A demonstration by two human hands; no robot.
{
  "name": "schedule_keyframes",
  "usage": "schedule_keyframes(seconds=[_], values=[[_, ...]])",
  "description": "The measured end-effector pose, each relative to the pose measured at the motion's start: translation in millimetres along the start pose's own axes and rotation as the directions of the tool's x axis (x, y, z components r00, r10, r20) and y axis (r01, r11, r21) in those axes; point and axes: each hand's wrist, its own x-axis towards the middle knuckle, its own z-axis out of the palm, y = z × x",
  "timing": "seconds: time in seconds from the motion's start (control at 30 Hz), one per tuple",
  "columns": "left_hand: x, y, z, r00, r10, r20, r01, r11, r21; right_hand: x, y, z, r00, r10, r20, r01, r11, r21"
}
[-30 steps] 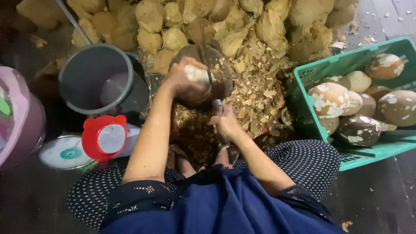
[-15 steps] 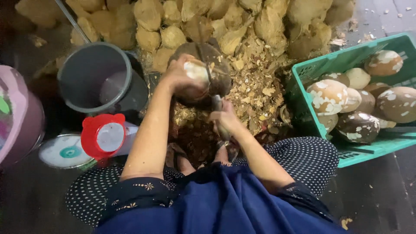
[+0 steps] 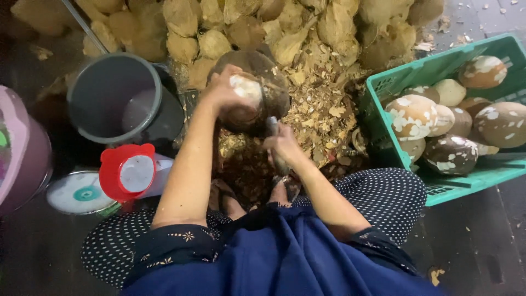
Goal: The person sits on the floor and uses a large knife to peel the husk off a coconut. They hold the coconut with one hand and repeatedly strike it with the knife to remove the outer layer, placing the peeled coconut into a green crate.
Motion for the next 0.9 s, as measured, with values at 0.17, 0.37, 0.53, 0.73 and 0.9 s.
schedule_keyframes(seconds=[0.17, 0.37, 0.53, 0.73, 0.9], values=[[8.1, 9.0, 4.1, 0.998, -0.057, -0.022, 0.056, 0.998, -0.017, 14.9, 31.4, -10.0, 0.97, 0.225, 0.092, -0.238, 0.954, 0.181], [-3.9, 25.6, -3.5, 0.994, -0.109, 0.01, 0.108, 0.992, 0.067, -23.7, -50.8, -16.6, 0.968, -0.241, 0.069, 0.228, 0.961, 0.154], [-0.7, 31.8, -8.2, 0.992, -0.12, 0.038, 0.115, 0.986, 0.119, 21.4, 52.7, -16.4, 0.999, -0.054, -0.005, 0.053, 0.978, 0.2], [-9.0, 31.9, -6.4, 0.994, -0.112, 0.017, 0.11, 0.988, 0.11, 4.6, 11.9, -10.5, 0.972, 0.224, 0.071, -0.235, 0.95, 0.205], [-11.7, 38.4, -11.9, 0.993, -0.116, 0.032, 0.113, 0.99, 0.085, -20.9, -28.1, -17.9, 0.994, -0.094, 0.06, 0.088, 0.991, 0.102]])
